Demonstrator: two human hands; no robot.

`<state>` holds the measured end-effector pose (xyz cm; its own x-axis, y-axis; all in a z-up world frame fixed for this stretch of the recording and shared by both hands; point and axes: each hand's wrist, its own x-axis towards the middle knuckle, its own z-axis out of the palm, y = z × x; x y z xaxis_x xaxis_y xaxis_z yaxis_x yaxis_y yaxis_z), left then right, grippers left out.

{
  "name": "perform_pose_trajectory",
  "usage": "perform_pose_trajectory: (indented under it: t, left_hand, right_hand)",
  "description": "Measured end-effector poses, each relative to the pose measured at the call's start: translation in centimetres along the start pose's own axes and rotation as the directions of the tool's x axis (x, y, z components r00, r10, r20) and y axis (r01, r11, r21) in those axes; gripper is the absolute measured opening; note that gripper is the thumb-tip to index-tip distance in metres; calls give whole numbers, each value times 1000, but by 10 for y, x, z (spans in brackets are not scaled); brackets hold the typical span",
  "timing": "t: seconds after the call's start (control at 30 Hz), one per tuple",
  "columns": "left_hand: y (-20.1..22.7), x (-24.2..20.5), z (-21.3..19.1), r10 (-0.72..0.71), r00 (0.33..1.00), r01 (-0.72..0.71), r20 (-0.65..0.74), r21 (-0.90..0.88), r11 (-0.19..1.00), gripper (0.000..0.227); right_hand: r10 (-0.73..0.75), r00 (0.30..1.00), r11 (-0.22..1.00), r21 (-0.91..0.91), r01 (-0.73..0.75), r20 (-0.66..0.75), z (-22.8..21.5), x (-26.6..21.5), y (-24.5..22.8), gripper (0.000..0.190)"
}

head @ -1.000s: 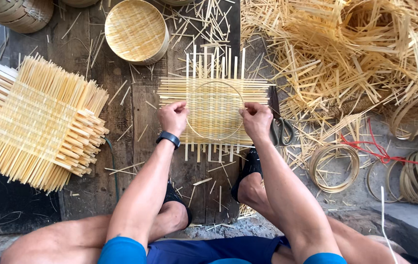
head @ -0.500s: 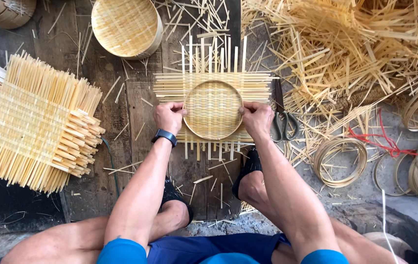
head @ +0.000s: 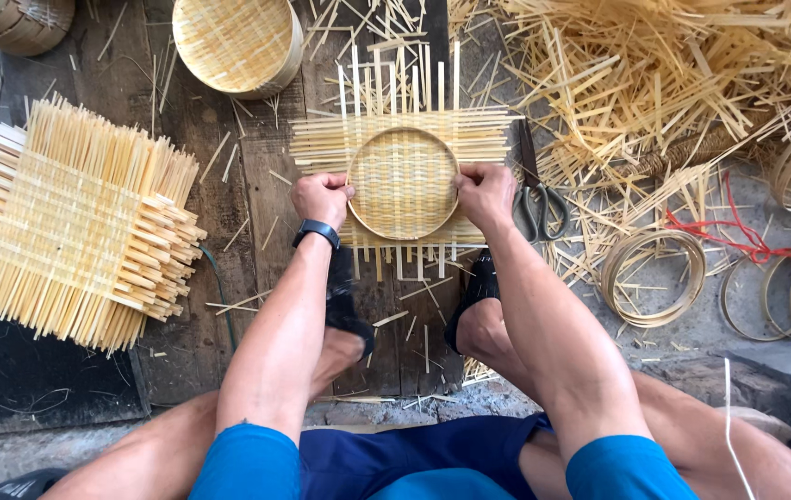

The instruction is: The person arranges bamboo strips into a grid, places a circular wooden frame on top, and uses scissors to trim the excess strips around the frame.

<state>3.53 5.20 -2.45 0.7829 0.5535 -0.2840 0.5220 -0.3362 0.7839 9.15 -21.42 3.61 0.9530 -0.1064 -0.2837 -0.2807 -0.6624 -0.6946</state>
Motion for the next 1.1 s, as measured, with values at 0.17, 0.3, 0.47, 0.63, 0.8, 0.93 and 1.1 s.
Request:
perform_pose_trajectory:
  t: [0.17, 0.3, 0.47, 0.63, 0.8, 0.93, 1.1]
  left_hand:
    - [-12, 11, 3, -51, 998, 52, 40, -21, 998, 23]
    - [-9, 22, 3, -133, 986, 137, 105, -33, 990, 22]
    - [-4, 17, -5, -100, 984, 107, 147, -38, 994, 16]
    - [-7, 13, -1, -34, 997, 37, 69, -38, 999, 17]
    - [-7, 20, -3, -131, 975, 159, 177, -156, 975, 15]
    - [9, 23, -13, -219, 929, 276, 298, -161, 948, 11]
    - [45, 35, -2, 408, 882, -472, 236, 416, 778, 24]
  right_hand:
    - [89, 996, 995, 36, -89, 15, 1, 2, -2, 17]
    - [72, 997, 997, 14, -73, 37, 0, 9, -2, 19]
    - [27, 999, 1000, 9, -27, 35, 1, 8, 1, 19]
    - [12, 999, 998, 53, -15, 48, 5, 13, 14, 19]
    - [24, 991, 1000, -12, -22, 133, 3, 36, 30, 21]
    - [13, 953, 998, 55, -31, 304, -15, 45, 14, 24]
    - [-322, 888, 781, -437, 445, 328, -19, 5, -63, 73]
